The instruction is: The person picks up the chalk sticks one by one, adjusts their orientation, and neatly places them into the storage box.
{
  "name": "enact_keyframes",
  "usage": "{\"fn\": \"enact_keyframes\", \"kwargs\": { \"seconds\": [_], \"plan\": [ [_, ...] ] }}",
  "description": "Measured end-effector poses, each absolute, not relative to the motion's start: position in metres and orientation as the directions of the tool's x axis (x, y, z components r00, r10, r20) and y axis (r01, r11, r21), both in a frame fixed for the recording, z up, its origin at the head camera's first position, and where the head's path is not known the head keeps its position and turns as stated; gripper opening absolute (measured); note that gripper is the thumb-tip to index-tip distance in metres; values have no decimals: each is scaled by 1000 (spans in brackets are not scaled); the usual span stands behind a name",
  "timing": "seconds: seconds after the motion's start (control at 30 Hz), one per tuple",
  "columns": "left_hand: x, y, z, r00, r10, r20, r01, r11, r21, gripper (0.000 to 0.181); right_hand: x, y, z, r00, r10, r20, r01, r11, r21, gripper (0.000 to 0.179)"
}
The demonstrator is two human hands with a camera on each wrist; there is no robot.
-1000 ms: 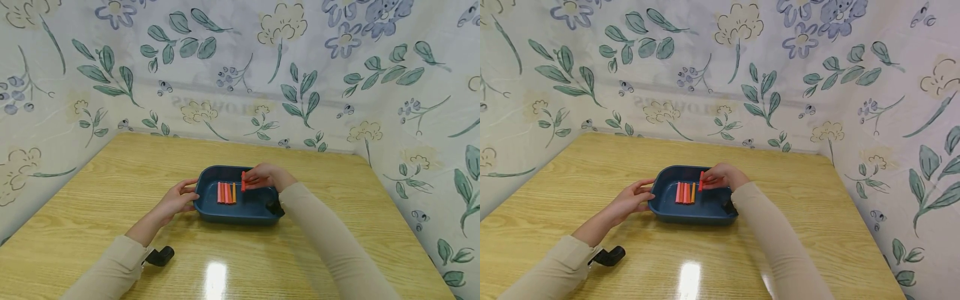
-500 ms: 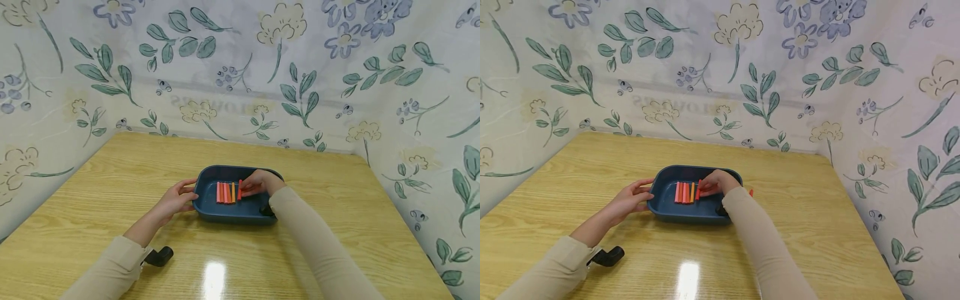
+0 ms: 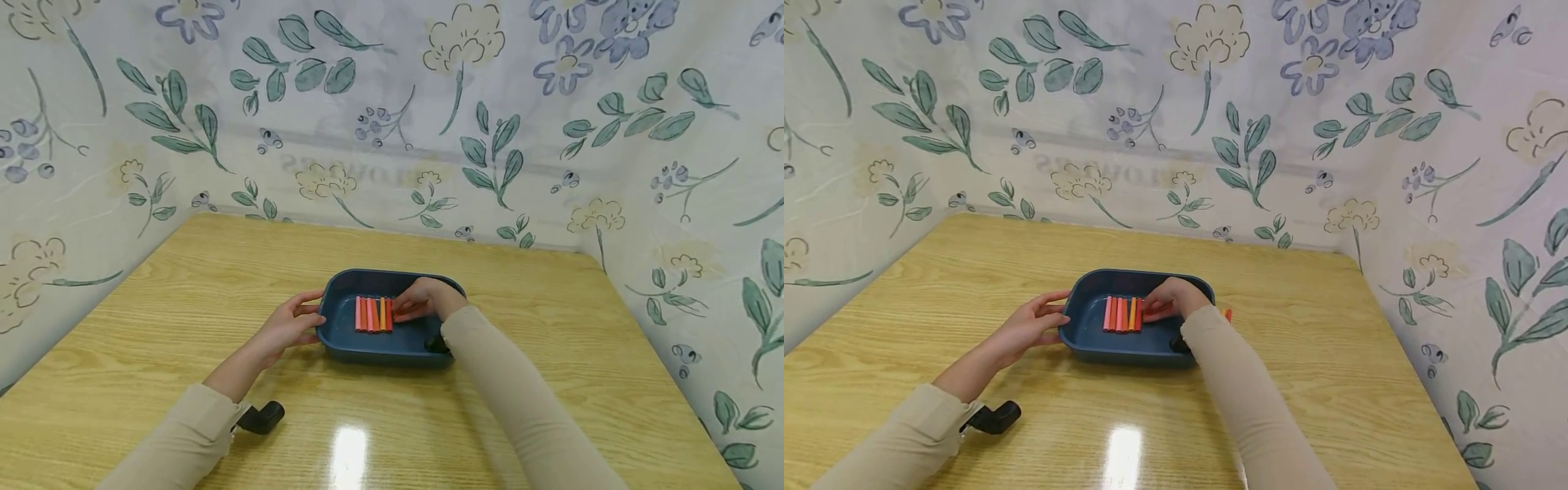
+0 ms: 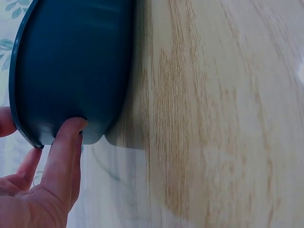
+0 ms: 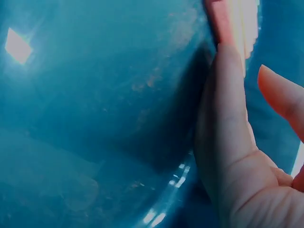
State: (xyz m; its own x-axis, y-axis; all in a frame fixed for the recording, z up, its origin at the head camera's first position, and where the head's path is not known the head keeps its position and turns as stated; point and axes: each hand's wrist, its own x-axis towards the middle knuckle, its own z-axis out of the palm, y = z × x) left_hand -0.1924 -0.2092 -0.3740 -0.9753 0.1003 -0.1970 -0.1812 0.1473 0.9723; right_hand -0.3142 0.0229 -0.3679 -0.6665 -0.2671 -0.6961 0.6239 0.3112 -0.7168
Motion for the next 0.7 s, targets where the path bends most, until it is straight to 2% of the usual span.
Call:
{"fn": "enact_keyframes", "kwargs": {
  "seconds": [0.7],
  "plan": [
    [-194,-209,-373,-974,106,-202,-185,150,971,56,-311,50,-329,-743,-372,-556,503,236,-831,36]
  ]
}}
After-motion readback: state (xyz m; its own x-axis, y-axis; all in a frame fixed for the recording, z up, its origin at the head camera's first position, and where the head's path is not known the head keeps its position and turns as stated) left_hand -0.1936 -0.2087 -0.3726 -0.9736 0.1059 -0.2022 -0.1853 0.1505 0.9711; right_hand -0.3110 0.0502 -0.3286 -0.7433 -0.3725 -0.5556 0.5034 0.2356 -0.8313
